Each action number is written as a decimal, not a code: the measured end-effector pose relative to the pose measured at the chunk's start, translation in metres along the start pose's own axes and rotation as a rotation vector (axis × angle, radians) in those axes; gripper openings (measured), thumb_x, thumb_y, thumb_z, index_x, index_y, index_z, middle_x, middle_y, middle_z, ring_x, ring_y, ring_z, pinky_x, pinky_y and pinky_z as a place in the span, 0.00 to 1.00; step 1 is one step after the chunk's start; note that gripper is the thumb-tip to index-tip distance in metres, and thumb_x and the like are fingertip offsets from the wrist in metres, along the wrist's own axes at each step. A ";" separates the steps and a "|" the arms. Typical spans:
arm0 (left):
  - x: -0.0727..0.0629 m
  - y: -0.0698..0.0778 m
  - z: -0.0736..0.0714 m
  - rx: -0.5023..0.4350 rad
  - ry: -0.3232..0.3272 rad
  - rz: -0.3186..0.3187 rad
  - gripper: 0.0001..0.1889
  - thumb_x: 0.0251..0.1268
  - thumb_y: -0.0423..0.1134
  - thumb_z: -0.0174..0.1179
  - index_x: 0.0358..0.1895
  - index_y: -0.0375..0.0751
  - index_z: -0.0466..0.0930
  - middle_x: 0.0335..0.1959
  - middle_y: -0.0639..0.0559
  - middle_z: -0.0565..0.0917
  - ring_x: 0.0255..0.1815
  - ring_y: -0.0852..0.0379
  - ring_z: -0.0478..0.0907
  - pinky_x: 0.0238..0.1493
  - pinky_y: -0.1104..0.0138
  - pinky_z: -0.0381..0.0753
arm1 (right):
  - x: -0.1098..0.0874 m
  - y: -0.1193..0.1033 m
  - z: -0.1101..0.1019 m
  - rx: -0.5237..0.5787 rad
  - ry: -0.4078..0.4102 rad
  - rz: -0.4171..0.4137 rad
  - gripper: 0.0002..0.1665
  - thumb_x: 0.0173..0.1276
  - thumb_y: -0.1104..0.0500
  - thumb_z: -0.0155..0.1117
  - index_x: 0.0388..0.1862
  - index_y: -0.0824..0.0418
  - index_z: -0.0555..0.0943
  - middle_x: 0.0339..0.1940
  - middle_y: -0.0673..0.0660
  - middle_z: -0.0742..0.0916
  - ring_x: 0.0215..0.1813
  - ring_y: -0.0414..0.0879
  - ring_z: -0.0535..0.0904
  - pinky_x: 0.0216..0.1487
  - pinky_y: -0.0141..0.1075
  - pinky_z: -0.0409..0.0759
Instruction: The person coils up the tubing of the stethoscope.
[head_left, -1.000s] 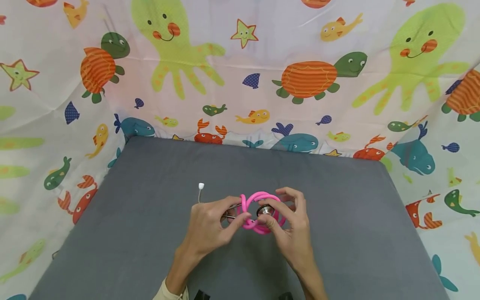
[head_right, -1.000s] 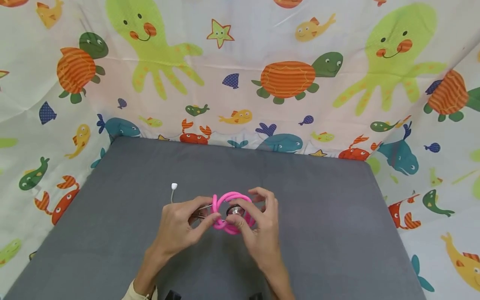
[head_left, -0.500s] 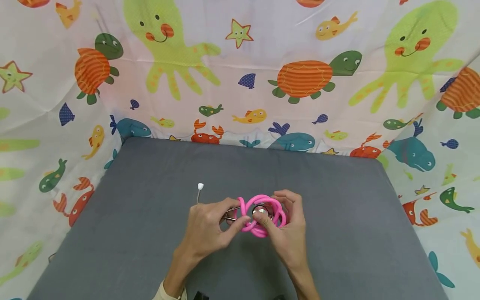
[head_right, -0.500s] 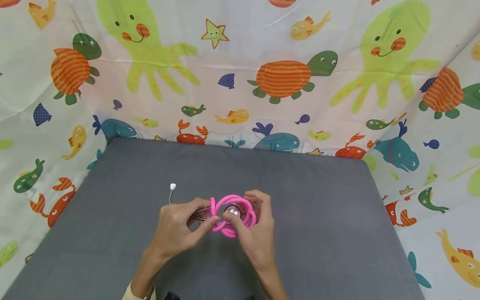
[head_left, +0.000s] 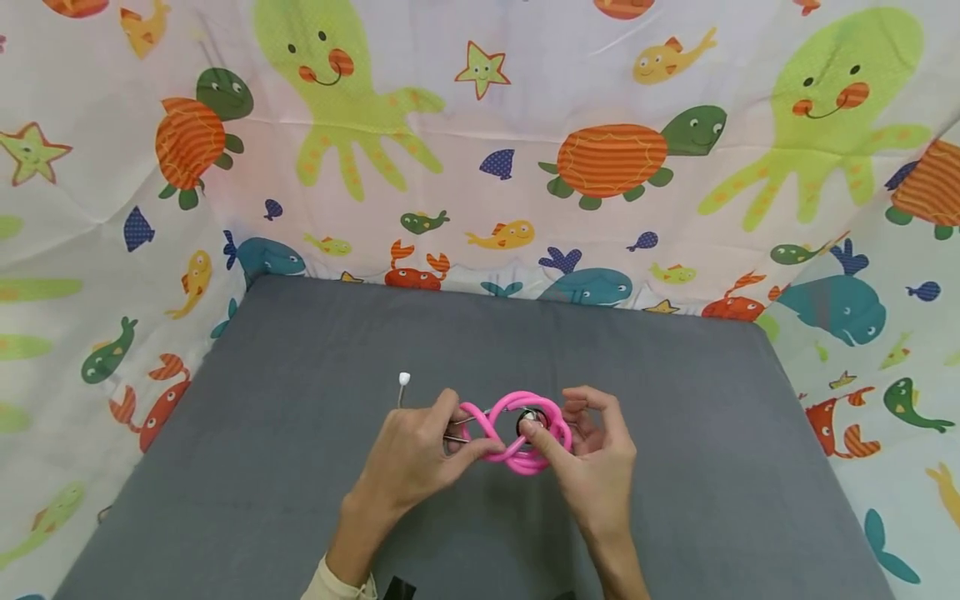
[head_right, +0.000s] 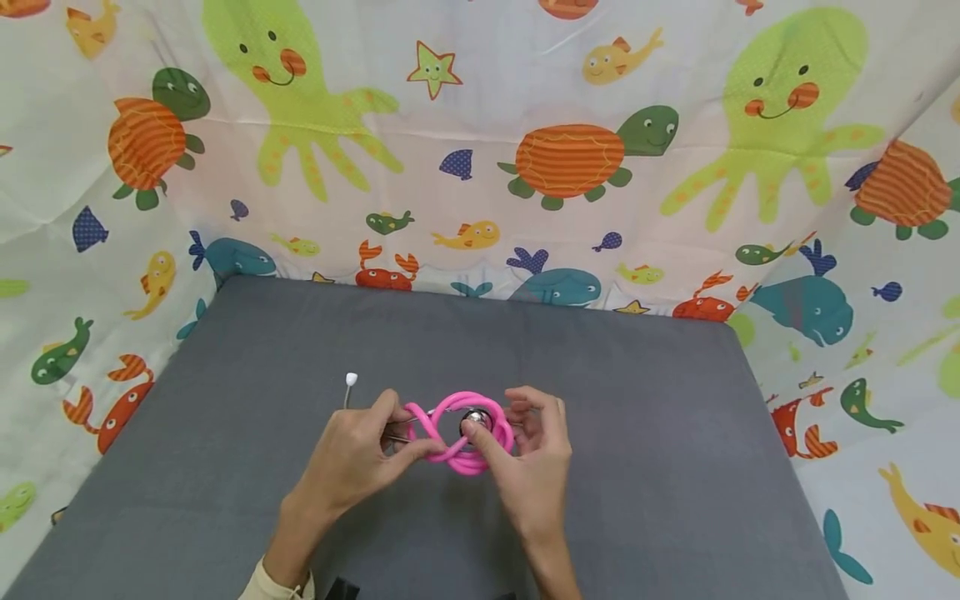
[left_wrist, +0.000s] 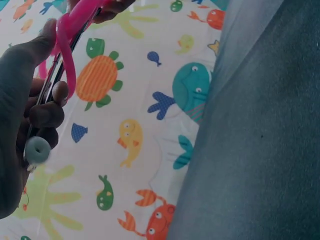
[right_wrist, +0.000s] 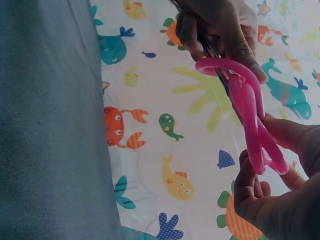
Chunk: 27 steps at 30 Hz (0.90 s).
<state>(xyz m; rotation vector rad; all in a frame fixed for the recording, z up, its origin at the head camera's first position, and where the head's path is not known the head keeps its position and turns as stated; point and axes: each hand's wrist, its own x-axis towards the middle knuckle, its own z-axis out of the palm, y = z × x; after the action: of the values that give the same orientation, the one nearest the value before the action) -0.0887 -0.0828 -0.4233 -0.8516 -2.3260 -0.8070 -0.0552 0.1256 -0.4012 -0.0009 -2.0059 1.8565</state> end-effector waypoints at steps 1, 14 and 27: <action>0.000 0.000 0.000 0.008 -0.014 -0.009 0.28 0.55 0.61 0.76 0.33 0.43 0.71 0.18 0.59 0.78 0.15 0.73 0.66 0.21 0.83 0.60 | 0.000 0.001 0.000 -0.013 0.004 -0.002 0.33 0.53 0.78 0.79 0.57 0.69 0.77 0.44 0.62 0.78 0.39 0.43 0.86 0.40 0.29 0.88; -0.002 -0.001 0.001 0.035 -0.256 -0.053 0.33 0.42 0.57 0.83 0.47 0.45 0.78 0.33 0.57 0.74 0.21 0.70 0.62 0.25 0.80 0.64 | 0.003 0.023 -0.006 -0.171 -0.061 -0.001 0.26 0.56 0.70 0.82 0.52 0.67 0.80 0.47 0.55 0.79 0.38 0.40 0.83 0.40 0.25 0.85; -0.003 -0.004 0.006 0.047 -0.278 -0.112 0.34 0.44 0.51 0.84 0.46 0.39 0.72 0.30 0.55 0.75 0.20 0.69 0.61 0.21 0.80 0.63 | 0.005 0.029 -0.008 -0.267 -0.050 -0.047 0.25 0.57 0.66 0.82 0.52 0.66 0.83 0.49 0.58 0.81 0.44 0.49 0.85 0.48 0.24 0.85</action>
<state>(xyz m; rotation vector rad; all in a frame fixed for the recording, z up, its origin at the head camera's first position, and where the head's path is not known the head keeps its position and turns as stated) -0.0911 -0.0823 -0.4303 -0.8661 -2.6452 -0.7149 -0.0656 0.1378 -0.4273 0.0174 -2.2530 1.5623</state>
